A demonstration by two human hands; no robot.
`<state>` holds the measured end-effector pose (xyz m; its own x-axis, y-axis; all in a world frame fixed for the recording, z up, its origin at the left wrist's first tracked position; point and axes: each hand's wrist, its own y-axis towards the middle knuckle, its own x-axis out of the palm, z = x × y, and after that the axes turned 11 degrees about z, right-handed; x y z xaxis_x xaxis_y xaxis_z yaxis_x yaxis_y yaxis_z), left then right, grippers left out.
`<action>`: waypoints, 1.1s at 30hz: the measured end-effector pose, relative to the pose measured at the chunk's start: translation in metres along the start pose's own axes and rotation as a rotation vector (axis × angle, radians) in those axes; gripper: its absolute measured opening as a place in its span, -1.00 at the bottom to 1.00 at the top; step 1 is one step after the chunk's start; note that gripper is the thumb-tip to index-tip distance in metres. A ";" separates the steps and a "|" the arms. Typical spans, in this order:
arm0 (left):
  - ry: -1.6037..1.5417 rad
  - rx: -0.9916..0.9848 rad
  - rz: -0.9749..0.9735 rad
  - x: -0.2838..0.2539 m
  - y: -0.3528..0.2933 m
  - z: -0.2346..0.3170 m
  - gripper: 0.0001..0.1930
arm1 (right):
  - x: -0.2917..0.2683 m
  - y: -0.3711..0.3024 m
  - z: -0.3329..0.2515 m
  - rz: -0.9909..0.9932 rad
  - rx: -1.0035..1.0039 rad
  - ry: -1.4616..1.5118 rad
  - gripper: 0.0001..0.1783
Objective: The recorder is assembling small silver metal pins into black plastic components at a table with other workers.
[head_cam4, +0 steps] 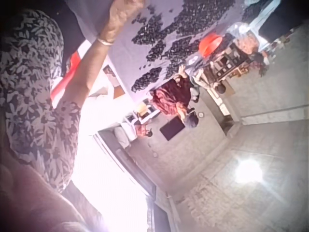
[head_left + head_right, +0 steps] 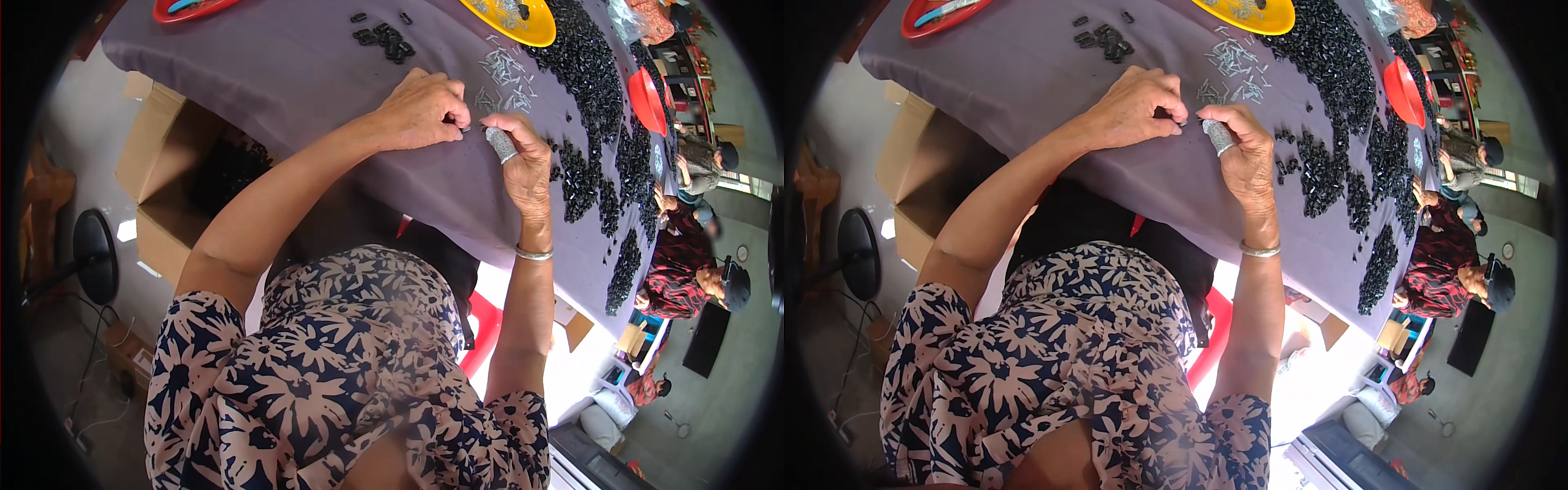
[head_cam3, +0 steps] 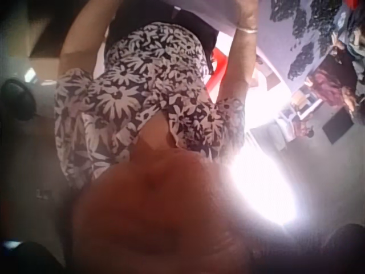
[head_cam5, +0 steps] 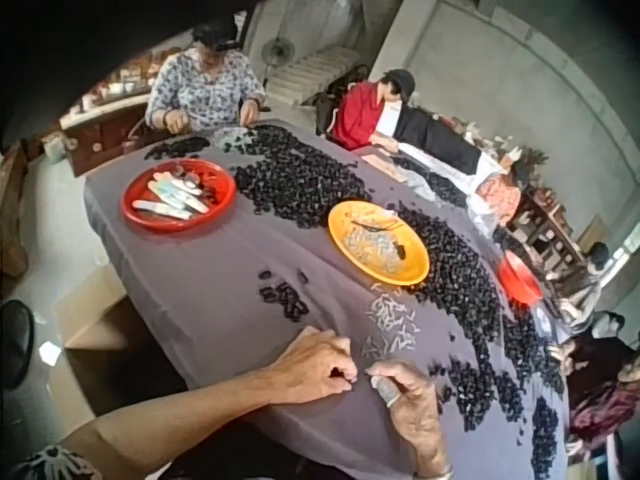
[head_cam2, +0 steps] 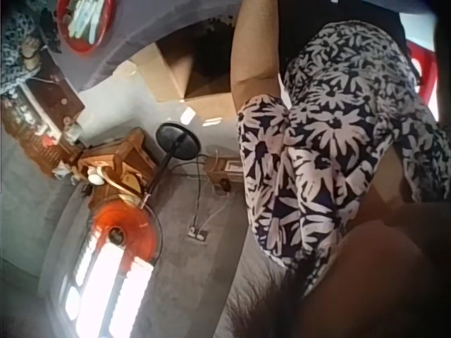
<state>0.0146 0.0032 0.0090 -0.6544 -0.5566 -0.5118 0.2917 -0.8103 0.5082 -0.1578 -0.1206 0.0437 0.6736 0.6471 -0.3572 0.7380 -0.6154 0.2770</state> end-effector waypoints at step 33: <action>0.087 0.023 0.003 0.007 0.000 -0.002 -0.91 | 0.025 0.002 -0.025 -0.014 -0.334 -0.492 -0.72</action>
<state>0.0112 -0.0005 0.0042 -0.5901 -0.5737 -0.5681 0.2767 -0.8047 0.5252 -0.1385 -0.0942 0.0576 0.6242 0.3202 -0.7126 0.7735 -0.3817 0.5060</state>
